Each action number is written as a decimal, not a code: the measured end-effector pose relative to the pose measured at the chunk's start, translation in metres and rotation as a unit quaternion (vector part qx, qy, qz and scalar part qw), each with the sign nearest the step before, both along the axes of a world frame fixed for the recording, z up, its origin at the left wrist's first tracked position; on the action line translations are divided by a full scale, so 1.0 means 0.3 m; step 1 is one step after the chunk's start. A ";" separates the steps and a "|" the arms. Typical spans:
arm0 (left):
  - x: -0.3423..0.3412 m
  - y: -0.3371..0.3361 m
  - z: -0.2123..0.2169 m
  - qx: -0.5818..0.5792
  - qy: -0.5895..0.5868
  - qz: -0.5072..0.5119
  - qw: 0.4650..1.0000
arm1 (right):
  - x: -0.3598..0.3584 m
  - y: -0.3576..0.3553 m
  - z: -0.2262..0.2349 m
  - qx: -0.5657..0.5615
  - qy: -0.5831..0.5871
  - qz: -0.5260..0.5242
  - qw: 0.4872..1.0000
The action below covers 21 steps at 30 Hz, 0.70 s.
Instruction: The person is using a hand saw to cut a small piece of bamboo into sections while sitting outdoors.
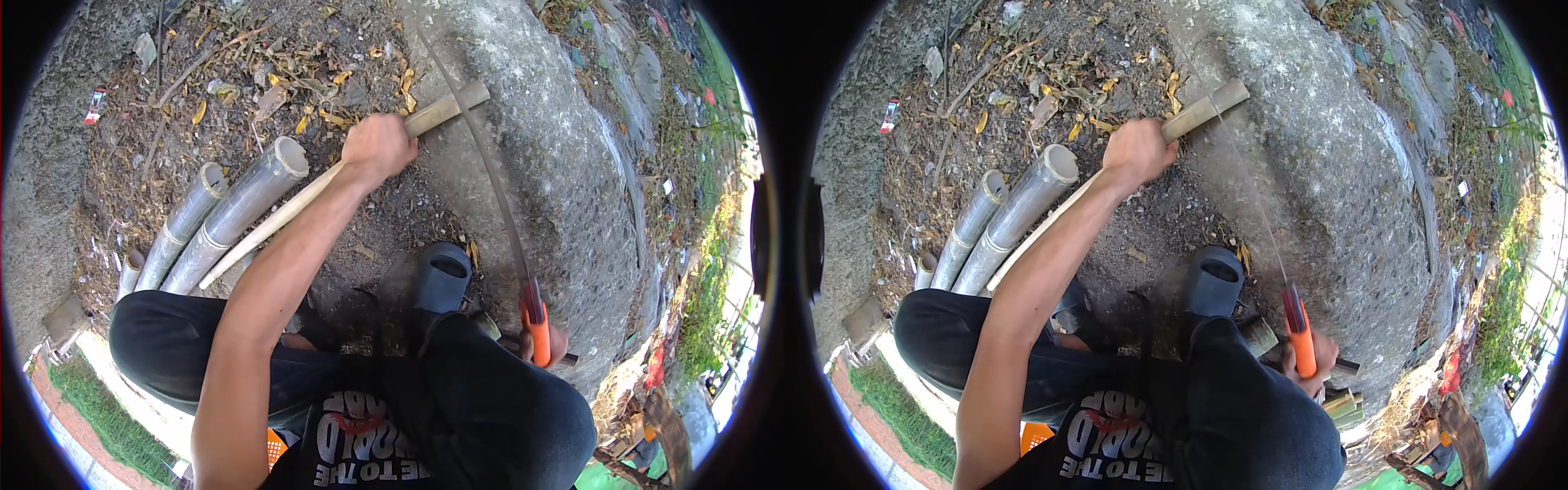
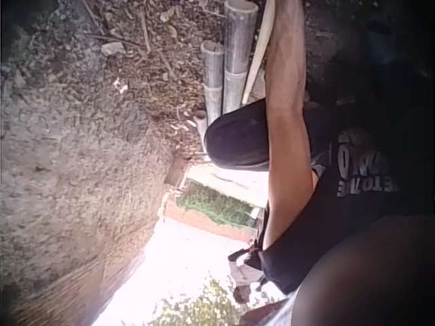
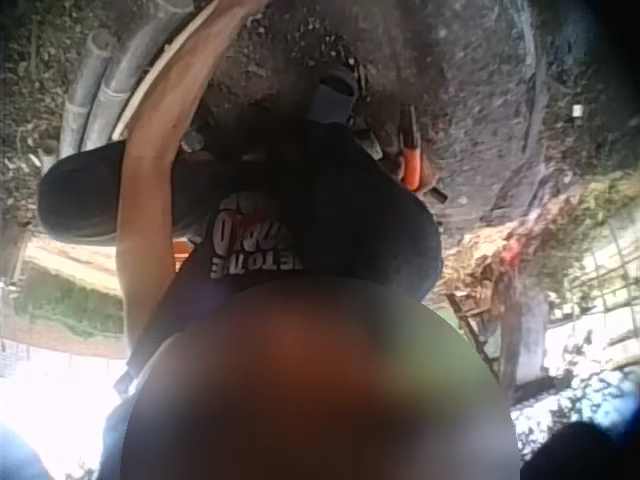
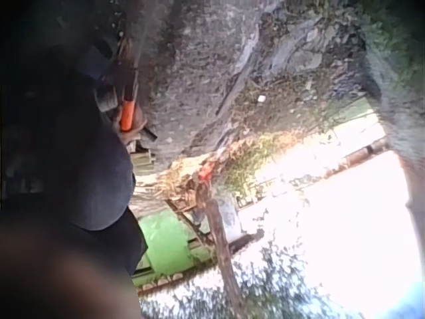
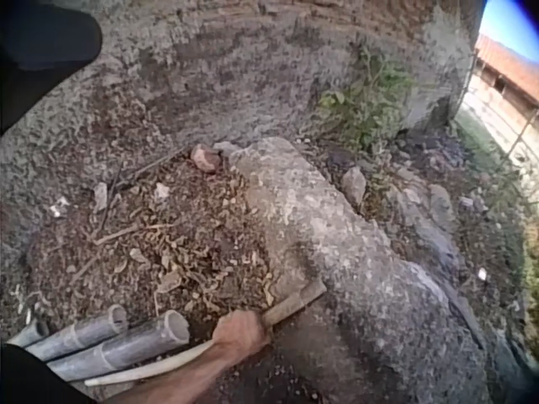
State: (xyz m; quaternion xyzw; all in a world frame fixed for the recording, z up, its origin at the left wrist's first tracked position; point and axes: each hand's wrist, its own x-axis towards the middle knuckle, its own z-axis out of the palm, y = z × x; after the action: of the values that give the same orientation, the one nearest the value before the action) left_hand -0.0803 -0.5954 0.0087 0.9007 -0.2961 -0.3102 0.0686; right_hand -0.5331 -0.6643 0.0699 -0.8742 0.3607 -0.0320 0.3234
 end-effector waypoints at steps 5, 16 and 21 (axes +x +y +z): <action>-0.028 -0.020 0.013 0.004 -0.017 0.003 1.000 | 0.237 -0.011 -0.017 -0.056 -0.160 -0.015 0.985; -0.029 -0.009 0.012 -0.004 -0.009 0.016 1.000 | 0.098 0.055 -0.032 -0.049 -0.021 -0.068 0.996; 0.007 0.027 0.012 0.013 0.052 0.010 0.999 | 0.551 -0.053 -0.018 -0.025 -0.169 0.062 0.983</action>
State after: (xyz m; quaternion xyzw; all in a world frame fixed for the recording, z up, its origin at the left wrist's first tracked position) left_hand -0.0782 -0.5874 0.0122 0.8873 -0.2789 -0.3595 0.0756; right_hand -0.3677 -0.6801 0.0645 -0.8846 0.2453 -0.1687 0.3590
